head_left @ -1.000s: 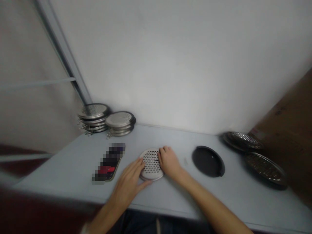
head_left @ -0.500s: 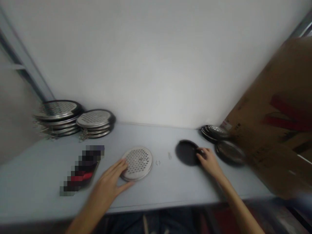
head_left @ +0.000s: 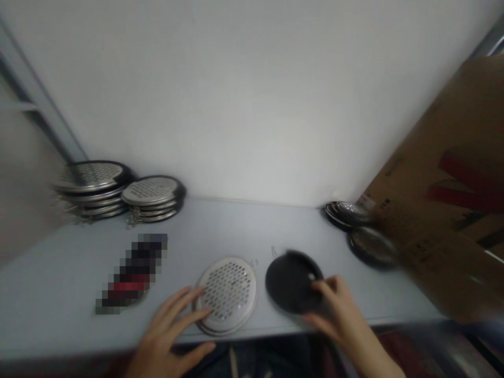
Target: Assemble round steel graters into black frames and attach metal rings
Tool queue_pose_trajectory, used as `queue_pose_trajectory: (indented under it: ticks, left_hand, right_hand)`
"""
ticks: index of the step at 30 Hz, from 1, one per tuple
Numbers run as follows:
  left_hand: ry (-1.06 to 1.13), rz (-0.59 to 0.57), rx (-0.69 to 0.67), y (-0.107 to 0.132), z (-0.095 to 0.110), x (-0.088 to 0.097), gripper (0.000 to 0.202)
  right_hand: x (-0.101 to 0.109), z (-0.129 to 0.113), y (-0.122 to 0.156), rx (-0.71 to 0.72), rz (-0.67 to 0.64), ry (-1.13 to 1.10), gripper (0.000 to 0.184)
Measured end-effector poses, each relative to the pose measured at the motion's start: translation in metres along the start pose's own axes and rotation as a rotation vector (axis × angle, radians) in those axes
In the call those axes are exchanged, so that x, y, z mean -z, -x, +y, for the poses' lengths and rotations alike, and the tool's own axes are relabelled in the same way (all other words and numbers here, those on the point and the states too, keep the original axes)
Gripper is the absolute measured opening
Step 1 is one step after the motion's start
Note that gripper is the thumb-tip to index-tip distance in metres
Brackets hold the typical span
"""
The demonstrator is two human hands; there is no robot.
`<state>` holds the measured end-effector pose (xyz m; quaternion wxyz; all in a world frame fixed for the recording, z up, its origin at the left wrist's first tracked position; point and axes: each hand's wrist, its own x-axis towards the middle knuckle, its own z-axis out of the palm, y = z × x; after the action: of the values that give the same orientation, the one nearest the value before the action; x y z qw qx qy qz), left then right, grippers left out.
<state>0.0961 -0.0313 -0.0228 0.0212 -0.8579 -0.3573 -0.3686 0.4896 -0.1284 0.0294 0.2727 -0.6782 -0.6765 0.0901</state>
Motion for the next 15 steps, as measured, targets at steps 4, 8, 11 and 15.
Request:
queue_pose_trajectory:
  ticks: [4,8,11,15]
  left_hand:
    - [0.039,-0.083,0.078,-0.006,-0.003,0.002,0.047]
    - [0.066,-0.097,0.085,-0.009,-0.008,0.004,0.044]
    - [0.087,-0.1,0.169,-0.002,-0.009,0.001,0.047]
    - [0.137,-0.176,0.277,0.007,-0.006,-0.005,0.076]
  right_hand:
    - [-0.012,-0.028,0.003,0.145,0.045,0.067,0.056]
    - [-0.013,-0.049,0.006,0.185,0.052,0.124,0.052]
    - [-0.011,-0.055,0.007,0.236,0.041,0.155,0.048]
    - [-0.014,-0.059,0.011,0.267,-0.014,0.184,0.053]
